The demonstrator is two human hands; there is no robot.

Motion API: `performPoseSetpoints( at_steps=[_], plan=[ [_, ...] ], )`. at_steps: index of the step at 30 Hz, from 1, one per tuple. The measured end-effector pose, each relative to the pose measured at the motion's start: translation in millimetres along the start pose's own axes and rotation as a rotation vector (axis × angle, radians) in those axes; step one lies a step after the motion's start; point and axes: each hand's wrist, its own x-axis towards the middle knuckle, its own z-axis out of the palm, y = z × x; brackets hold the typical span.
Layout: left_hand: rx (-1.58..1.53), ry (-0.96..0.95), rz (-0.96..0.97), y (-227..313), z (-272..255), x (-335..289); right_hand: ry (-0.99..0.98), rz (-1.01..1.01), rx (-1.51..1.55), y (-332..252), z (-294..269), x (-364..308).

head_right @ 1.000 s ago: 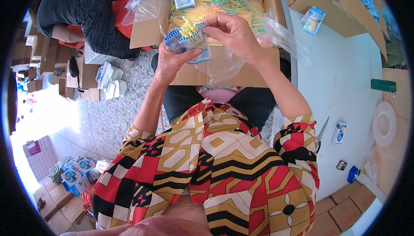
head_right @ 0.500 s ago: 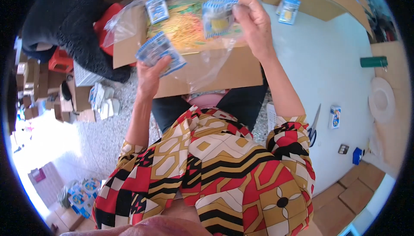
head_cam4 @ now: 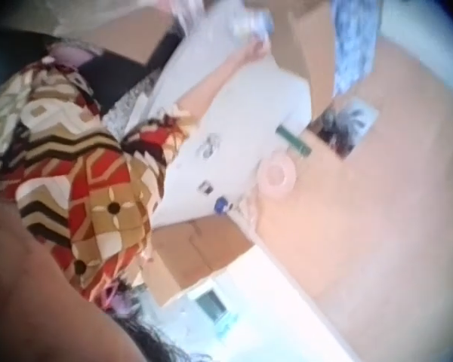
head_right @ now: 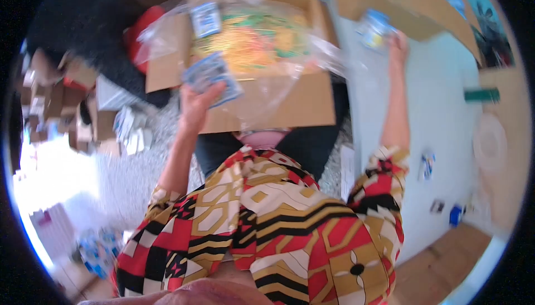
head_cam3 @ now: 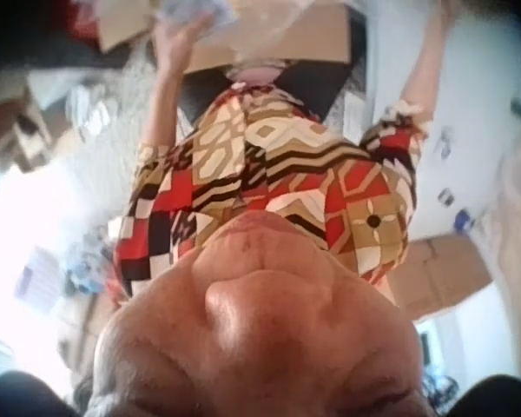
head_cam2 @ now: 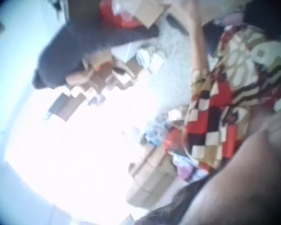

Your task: Packaging and organizing small plastic-wrapped items into cardboard boxes on a factory floor.

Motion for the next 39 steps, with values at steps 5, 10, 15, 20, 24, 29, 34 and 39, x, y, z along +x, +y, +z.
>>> performPoseSetpoints(
  at_steps=[5, 10, 15, 20, 24, 29, 34, 39],
  plan=[
    [-0.108, -0.038, 0.034, -3.0, 9.5, 7.8, -0.037, 0.175, 0.108, 27.0, -28.5, 11.9],
    [-0.182, -0.019, 0.065, 10.6, 6.6, 4.5, 0.018, -0.028, -0.11, 6.6, -25.2, 15.3],
    [-0.12, 0.002, 0.063, 5.0, 1.8, 7.2, 0.045, -0.166, -0.279, -100.3, 30.3, -20.3],
    [-0.128, -0.013, 0.101, 2.5, 11.0, 9.1, -0.646, -0.188, 0.084, -228.2, 113.9, -88.1],
    [-0.123, -0.041, 0.059, 5.8, 12.0, 6.4, -1.03, -0.063, 0.206, -288.4, 157.1, -135.3],
    [-0.117, -0.03, 0.071, 3.4, 6.2, 3.1, -1.07, -0.149, 0.228, -293.8, 185.5, -157.0],
    [-0.071, -0.009, 0.059, 4.2, 0.2, -1.3, -1.04, -0.006, 0.291, -294.7, 193.4, -163.1],
    [-0.042, 0.033, 0.057, 3.3, -1.2, -1.1, -0.97, -0.087, 0.216, -299.0, 193.1, -168.0]
  ],
)
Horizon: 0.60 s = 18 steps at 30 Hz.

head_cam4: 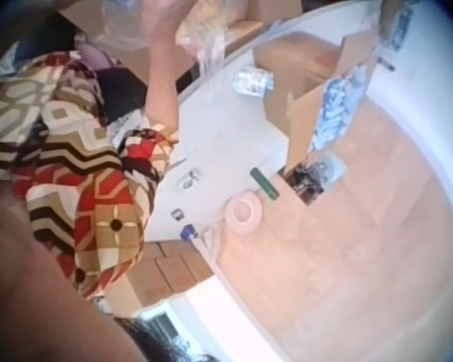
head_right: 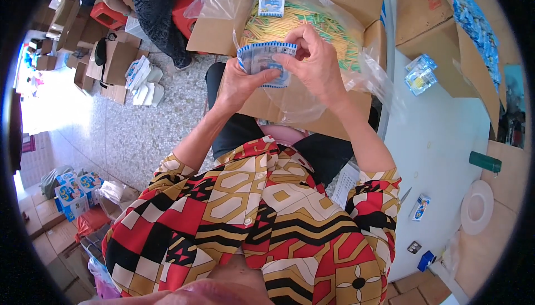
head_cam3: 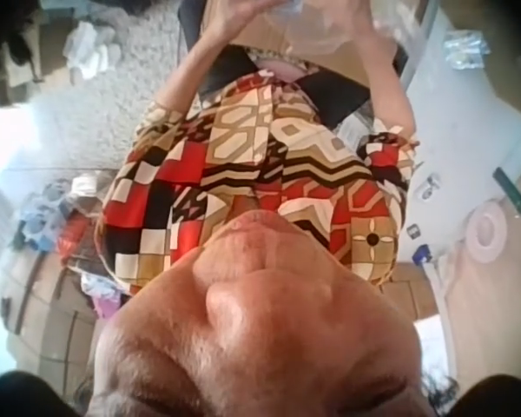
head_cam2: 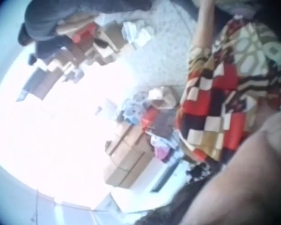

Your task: Packaging and organizing small plastic-wrapped items into cardboard boxes on a factory floor.

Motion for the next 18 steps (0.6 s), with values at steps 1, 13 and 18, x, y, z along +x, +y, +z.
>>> performPoseSetpoints(
  at_steps=[1, 13, 18],
  plan=[
    [-0.041, 0.025, 0.012, -2.3, -0.7, 0.7, -0.001, 0.001, -0.001, -0.9, 1.8, -0.7],
    [-0.079, 0.077, 0.046, -4.4, -2.4, -0.3, -0.027, 0.036, 0.044, -4.3, -1.8, 0.0],
    [-0.008, 0.068, 0.013, 0.6, -3.6, -1.1, -0.004, -0.051, -0.279, -8.0, -4.2, 0.1]
  ],
)
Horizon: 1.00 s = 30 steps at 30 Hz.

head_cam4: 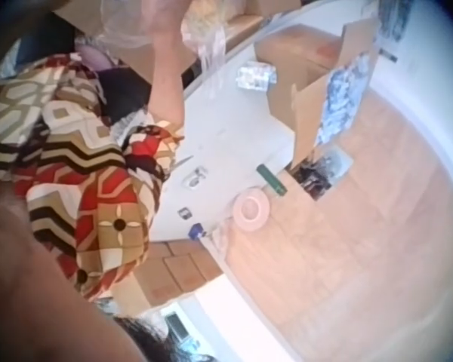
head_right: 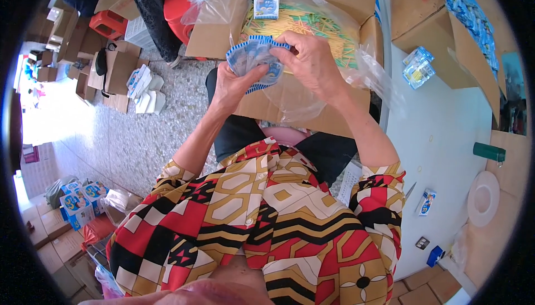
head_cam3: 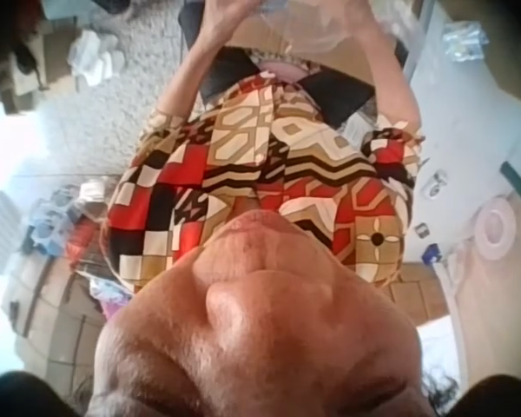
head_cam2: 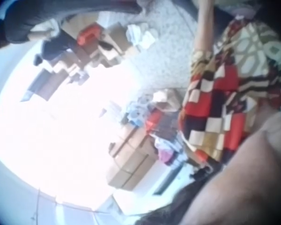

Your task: Packaging and organizing small plastic-wrapped items into cardboard boxes on a factory floor.

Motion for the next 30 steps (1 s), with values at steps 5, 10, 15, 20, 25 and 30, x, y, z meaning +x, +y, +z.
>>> performPoseSetpoints(
  at_steps=[5, 10, 15, 20, 25, 30],
  plan=[
    [0.065, -0.027, 0.008, -2.5, -5.3, 0.5, -0.013, -0.086, 0.029, 1.0, 2.2, -1.5],
    [0.03, -0.007, 0.025, -4.0, -5.2, -3.5, -0.017, -0.084, 0.114, -0.9, 3.4, -3.1],
    [-0.052, 0.033, 0.051, -2.9, -3.7, -4.7, 0.139, -0.255, -0.004, -6.5, 2.6, -4.2],
    [-0.014, 0.065, 0.091, -3.3, -4.9, -1.0, 0.178, -0.283, -0.118, -4.4, 4.7, -3.2],
    [0.003, 0.113, 0.088, 0.3, -11.1, -8.2, 0.214, -0.155, 0.003, -20.5, 2.5, 2.1],
    [0.109, 0.084, 0.097, -12.2, -15.4, -7.7, -0.04, -0.082, -0.03, 0.3, 0.2, 2.6]
  ],
)
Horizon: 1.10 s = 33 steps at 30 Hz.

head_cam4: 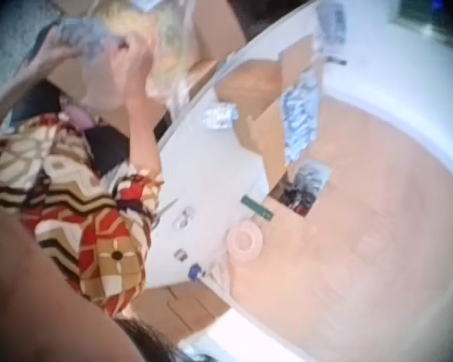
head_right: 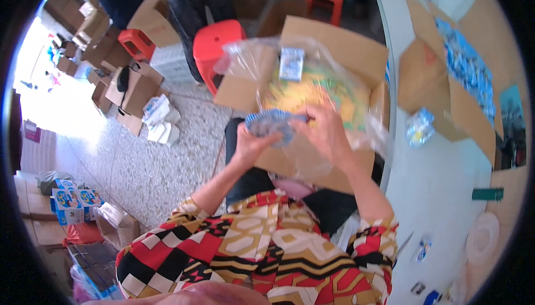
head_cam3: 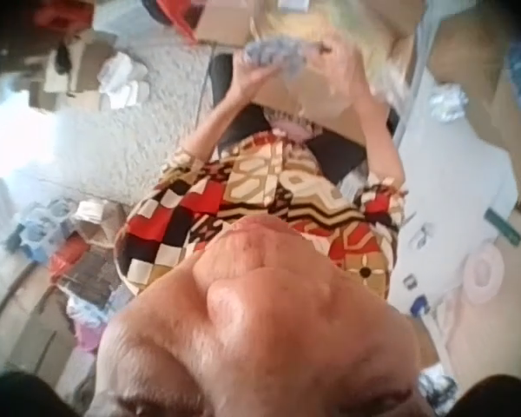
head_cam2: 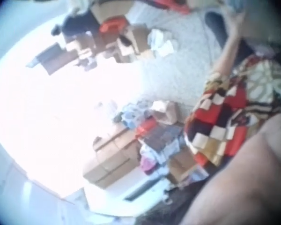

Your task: Packaging and organizing small plastic-wrapped items into cardboard boxes on a factory floor.

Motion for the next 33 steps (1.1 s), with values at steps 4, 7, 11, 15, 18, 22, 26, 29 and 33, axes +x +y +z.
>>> performPoseSetpoints(
  at_steps=[4, 7, 11, 15, 18, 22, 26, 29, 33],
  plan=[
    [-0.109, -0.04, -0.076, -1.2, -3.4, -1.4, 0.031, 0.066, 0.037, -11.6, 5.7, -1.2],
    [-0.145, -0.076, -0.085, 0.1, -5.6, 0.8, 0.113, -0.178, -0.057, -10.2, 10.4, 1.7],
    [-0.104, -0.111, -0.074, 1.9, -5.3, 0.6, 0.091, -0.259, -0.1, -15.2, 8.1, 3.9],
    [-0.045, -0.152, -0.074, 5.2, -3.0, -0.1, 0.115, -0.276, -0.106, -16.5, 9.0, 1.9],
    [-0.161, -0.093, -0.102, 11.2, 1.3, -0.7, 0.124, -0.283, -0.157, -12.4, 9.7, 2.3],
    [-0.132, -0.008, -0.05, 22.5, 0.3, 0.3, 0.1, -0.194, -0.047, -19.9, 6.7, 3.6],
    [-0.219, 0.009, -0.053, 25.5, 1.6, 0.4, 0.124, -0.1, 0.167, -32.3, 1.5, 3.5],
    [-0.279, 0.028, -0.044, 22.6, 2.7, -2.3, 0.115, -0.171, 0.059, -27.9, 1.0, -2.0],
    [-0.288, 0.034, -0.026, 19.3, 4.6, -4.0, 0.174, -0.32, -0.096, -24.0, 1.8, -2.7]
  ],
)
